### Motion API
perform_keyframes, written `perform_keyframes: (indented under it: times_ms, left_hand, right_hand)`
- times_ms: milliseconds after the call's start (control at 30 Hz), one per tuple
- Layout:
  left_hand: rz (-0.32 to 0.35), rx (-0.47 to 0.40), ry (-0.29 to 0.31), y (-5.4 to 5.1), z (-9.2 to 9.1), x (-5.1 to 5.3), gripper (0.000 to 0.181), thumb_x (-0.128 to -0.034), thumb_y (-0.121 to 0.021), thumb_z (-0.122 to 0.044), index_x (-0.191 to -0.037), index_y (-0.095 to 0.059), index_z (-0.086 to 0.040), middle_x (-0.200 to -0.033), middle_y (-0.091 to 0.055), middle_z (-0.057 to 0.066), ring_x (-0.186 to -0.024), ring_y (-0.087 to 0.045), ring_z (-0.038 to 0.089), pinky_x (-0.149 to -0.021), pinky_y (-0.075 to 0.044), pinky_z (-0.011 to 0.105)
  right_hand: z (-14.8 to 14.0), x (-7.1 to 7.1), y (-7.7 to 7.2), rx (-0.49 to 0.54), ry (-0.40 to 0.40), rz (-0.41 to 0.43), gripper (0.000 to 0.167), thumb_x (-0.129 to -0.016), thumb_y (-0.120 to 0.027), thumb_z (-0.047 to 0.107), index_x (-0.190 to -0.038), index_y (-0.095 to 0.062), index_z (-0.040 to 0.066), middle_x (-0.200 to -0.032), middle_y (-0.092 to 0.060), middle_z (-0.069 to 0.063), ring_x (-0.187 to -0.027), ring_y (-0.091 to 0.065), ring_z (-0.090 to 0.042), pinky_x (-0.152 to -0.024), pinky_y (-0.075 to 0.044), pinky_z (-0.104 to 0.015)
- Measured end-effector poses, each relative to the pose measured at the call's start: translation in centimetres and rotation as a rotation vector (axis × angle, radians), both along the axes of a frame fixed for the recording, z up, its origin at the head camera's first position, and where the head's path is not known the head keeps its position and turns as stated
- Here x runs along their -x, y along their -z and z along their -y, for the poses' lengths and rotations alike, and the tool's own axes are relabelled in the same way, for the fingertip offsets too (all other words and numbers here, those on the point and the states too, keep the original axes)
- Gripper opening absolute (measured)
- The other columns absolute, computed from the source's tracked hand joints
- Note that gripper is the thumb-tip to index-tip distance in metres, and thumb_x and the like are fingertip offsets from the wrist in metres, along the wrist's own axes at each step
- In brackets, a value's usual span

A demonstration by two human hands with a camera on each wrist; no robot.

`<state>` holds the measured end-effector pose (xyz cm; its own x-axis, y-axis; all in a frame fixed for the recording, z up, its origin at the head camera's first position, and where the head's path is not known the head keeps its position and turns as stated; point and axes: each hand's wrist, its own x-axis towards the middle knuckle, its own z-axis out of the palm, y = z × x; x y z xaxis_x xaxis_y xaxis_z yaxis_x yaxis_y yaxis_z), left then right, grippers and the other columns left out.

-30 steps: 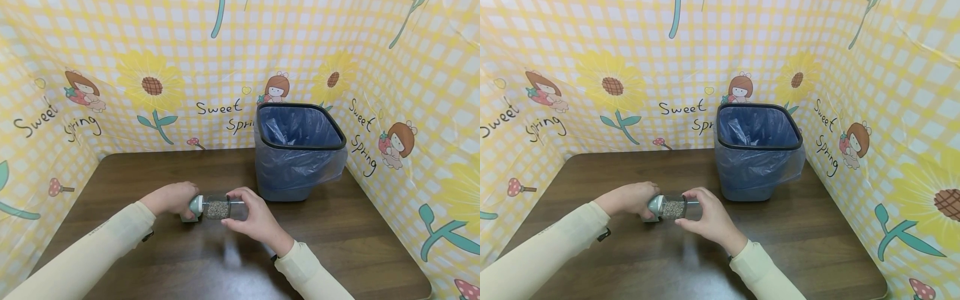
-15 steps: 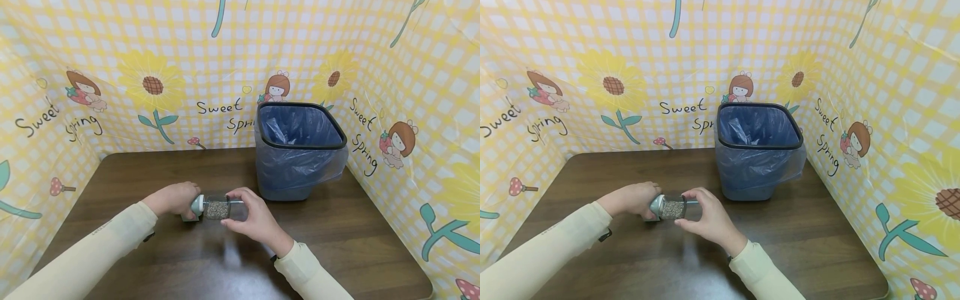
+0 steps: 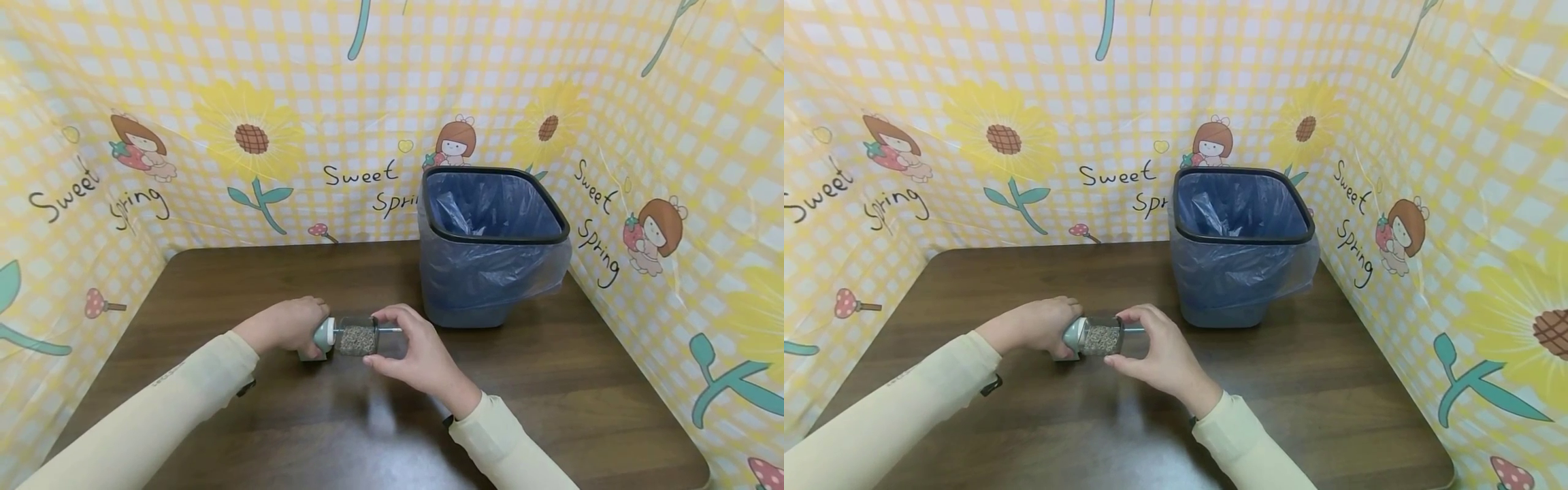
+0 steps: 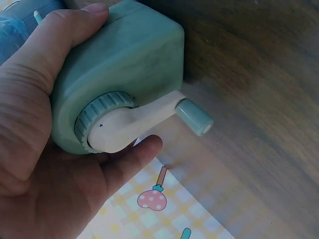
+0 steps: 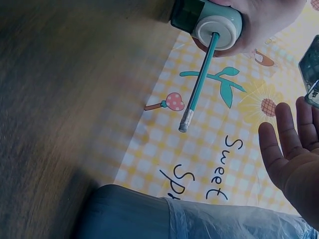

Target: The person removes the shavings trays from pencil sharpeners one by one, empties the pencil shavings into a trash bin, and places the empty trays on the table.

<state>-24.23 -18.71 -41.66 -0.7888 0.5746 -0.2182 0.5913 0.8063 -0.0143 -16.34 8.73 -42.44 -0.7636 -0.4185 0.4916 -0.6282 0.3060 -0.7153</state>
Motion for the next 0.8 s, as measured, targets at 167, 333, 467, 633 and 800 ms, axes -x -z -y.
perform_keyframes:
  times_ms: [167, 333, 467, 633, 800]
  left_hand:
    - [0.0, -0.005, 0.003, 0.0, -0.1, 0.0, 0.065, -0.0696, -0.09, -0.045, -0.113, -0.065, -0.004, -0.099, -0.062, 0.002, -0.09, -0.057, 0.02, -0.08, -0.054, 0.038]
    - [0.005, -0.005, 0.006, 0.2, -0.1, 0.0, 0.064, -0.0694, -0.089, -0.047, -0.112, -0.065, -0.005, -0.098, -0.061, 0.001, -0.089, -0.056, 0.019, -0.077, -0.053, 0.036]
    - [0.0, -0.005, 0.003, 0.2, -0.1, 0.0, 0.064, -0.0686, -0.089, -0.047, -0.111, -0.065, -0.006, -0.097, -0.061, 0.001, -0.088, -0.055, 0.019, -0.075, -0.053, 0.036]
    - [0.002, -0.006, -0.006, 0.2, -0.1, 0.1, 0.063, -0.0683, -0.09, -0.046, -0.11, -0.065, -0.007, -0.096, -0.06, 0.0, -0.088, -0.055, 0.019, -0.075, -0.053, 0.037]
    - [0.003, -0.01, -0.002, 0.2, -0.1, 0.2, 0.063, -0.0686, -0.09, -0.047, -0.11, -0.065, -0.006, -0.097, -0.061, 0.001, -0.088, -0.056, 0.019, -0.076, -0.053, 0.037]
  right_hand:
    - [-0.1, 0.1, -0.2, -0.01, 0.003, 0.002, 0.054, -0.077, -0.091, 0.023, -0.122, -0.063, 0.018, -0.125, -0.061, 0.012, -0.115, -0.062, -0.018, -0.1, -0.051, -0.041]
    - [-0.2, 0.1, -0.3, -0.033, 0.018, 0.002, 0.054, -0.076, -0.091, 0.025, -0.122, -0.062, 0.018, -0.124, -0.061, 0.013, -0.115, -0.062, -0.015, -0.101, -0.05, -0.033]
    - [-0.2, 0.2, -0.5, -0.026, 0.013, 0.001, 0.054, -0.076, -0.091, 0.024, -0.121, -0.063, 0.016, -0.124, -0.061, 0.012, -0.115, -0.063, -0.02, -0.101, -0.05, -0.033]
    - [-0.3, 0.3, -0.9, -0.024, 0.007, 0.004, 0.056, -0.075, -0.092, 0.023, -0.122, -0.064, 0.013, -0.124, -0.062, 0.009, -0.115, -0.063, -0.02, -0.102, -0.05, -0.034]
    - [-0.5, 0.4, -1.3, -0.043, 0.015, 0.0, 0.055, -0.076, -0.091, 0.025, -0.123, -0.063, 0.015, -0.123, -0.063, 0.007, -0.113, -0.061, -0.012, -0.101, -0.05, -0.033]
